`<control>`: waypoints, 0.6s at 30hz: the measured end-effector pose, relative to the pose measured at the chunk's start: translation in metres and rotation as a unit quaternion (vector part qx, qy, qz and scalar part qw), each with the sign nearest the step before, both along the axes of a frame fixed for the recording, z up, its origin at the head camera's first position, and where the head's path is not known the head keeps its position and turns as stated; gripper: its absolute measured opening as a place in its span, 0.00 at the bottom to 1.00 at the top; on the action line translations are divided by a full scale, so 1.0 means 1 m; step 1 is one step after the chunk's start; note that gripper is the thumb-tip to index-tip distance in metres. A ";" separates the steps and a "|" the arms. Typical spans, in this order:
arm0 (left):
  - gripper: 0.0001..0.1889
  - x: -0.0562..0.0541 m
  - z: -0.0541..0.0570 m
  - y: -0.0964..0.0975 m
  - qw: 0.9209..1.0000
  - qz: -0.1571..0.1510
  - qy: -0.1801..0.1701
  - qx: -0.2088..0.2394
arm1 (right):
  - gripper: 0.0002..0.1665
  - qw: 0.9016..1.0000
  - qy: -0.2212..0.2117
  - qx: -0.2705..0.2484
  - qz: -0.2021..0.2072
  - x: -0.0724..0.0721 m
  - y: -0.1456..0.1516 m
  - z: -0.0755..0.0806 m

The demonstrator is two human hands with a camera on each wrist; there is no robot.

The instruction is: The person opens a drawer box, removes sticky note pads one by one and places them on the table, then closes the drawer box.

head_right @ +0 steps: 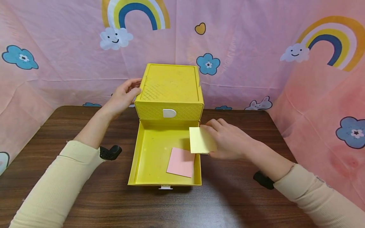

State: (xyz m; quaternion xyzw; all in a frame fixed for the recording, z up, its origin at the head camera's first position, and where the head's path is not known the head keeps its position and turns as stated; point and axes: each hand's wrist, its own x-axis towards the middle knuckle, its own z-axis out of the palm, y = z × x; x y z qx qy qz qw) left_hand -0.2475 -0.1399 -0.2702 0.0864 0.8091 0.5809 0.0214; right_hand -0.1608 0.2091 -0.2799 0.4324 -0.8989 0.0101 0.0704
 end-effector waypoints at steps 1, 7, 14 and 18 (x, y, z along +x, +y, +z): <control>0.28 0.000 0.000 0.000 1.000 0.000 0.001 -0.001 | 0.48 1.000 -0.002 -0.003 -0.003 0.000 0.002 -0.001; 0.28 0.000 -0.001 0.000 1.000 -0.002 0.003 0.003 | 0.50 0.999 -0.019 -0.007 -0.028 -0.001 0.019 -0.004; 0.28 -0.002 -0.002 -0.001 1.000 -0.003 0.004 0.005 | 0.49 0.998 -0.018 -0.012 -0.057 -0.003 0.041 -0.008; 0.28 -0.002 -0.002 -0.001 1.000 -0.002 0.005 0.004 | 0.48 0.998 -0.009 -0.023 -0.064 -0.004 0.051 -0.014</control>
